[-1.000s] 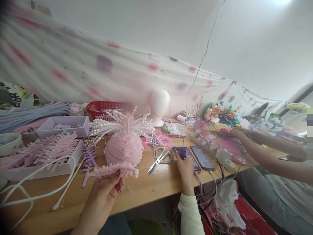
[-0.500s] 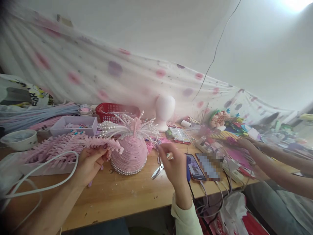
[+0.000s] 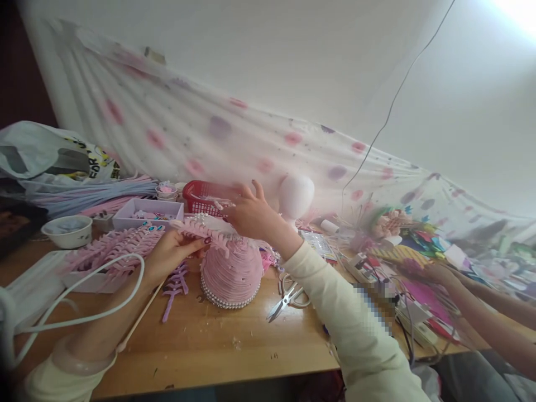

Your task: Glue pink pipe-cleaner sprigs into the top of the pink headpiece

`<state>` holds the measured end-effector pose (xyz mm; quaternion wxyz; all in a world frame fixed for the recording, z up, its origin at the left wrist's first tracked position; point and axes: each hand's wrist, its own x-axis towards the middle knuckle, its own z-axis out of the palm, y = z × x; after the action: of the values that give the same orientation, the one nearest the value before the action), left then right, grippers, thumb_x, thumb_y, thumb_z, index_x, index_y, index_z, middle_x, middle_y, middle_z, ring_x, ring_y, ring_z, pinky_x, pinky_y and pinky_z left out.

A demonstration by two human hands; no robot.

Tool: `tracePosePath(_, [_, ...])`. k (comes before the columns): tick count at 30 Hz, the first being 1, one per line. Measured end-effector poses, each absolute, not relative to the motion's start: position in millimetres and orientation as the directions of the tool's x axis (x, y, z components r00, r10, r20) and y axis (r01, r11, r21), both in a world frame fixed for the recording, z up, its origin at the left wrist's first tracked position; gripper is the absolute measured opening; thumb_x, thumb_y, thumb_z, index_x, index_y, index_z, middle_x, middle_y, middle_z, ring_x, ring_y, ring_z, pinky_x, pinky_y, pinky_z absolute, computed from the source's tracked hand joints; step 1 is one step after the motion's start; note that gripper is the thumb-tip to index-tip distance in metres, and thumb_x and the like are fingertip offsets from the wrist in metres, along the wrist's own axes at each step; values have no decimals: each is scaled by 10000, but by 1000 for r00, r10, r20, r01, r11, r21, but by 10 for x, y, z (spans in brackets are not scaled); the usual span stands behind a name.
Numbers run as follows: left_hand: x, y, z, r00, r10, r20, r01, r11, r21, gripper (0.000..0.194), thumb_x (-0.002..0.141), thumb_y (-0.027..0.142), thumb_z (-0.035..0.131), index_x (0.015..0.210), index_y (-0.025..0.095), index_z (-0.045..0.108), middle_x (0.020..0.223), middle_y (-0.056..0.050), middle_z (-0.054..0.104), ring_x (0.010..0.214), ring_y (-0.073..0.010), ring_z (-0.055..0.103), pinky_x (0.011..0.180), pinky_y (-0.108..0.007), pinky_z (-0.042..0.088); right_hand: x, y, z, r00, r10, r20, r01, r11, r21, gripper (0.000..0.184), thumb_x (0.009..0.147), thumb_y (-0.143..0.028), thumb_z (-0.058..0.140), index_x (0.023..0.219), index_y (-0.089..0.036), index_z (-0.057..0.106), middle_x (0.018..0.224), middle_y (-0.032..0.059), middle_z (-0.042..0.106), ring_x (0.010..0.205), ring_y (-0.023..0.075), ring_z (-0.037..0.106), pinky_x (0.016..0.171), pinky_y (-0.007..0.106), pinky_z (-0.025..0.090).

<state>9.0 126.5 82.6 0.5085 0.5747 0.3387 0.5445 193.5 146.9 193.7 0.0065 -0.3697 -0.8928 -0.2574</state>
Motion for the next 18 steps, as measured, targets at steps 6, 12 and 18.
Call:
tracePosePath(6, [231,1620,902,222,879,423,107,-453,885,83,728,253,638,779,192,663,645,0,679,580,-176,619,587,-285,483,1924,1707,2140,-681,725,106,702,604,377,311,991,-232,450,1112,-228,737,1198,98,716,1311,336,370,1025,540,247])
tracePosePath(12, [263,1798,928,279,839,467,294,-537,791,158,760,205,568,874,185,675,788,-37,745,653,-204,677,687,-324,522,1946,1810,2158,-630,772,80,747,575,332,345,1011,-231,399,1025,-172,738,1151,129,719,1277,331,396,981,495,274])
tracePosePath(18, [256,1827,998,293,821,490,312,-566,763,191,744,163,561,879,184,694,957,-55,780,913,-246,702,860,-366,525,2038,1792,2145,-635,761,129,758,584,291,317,1015,-235,416,931,-158,712,1086,135,711,1227,308,431,931,425,306])
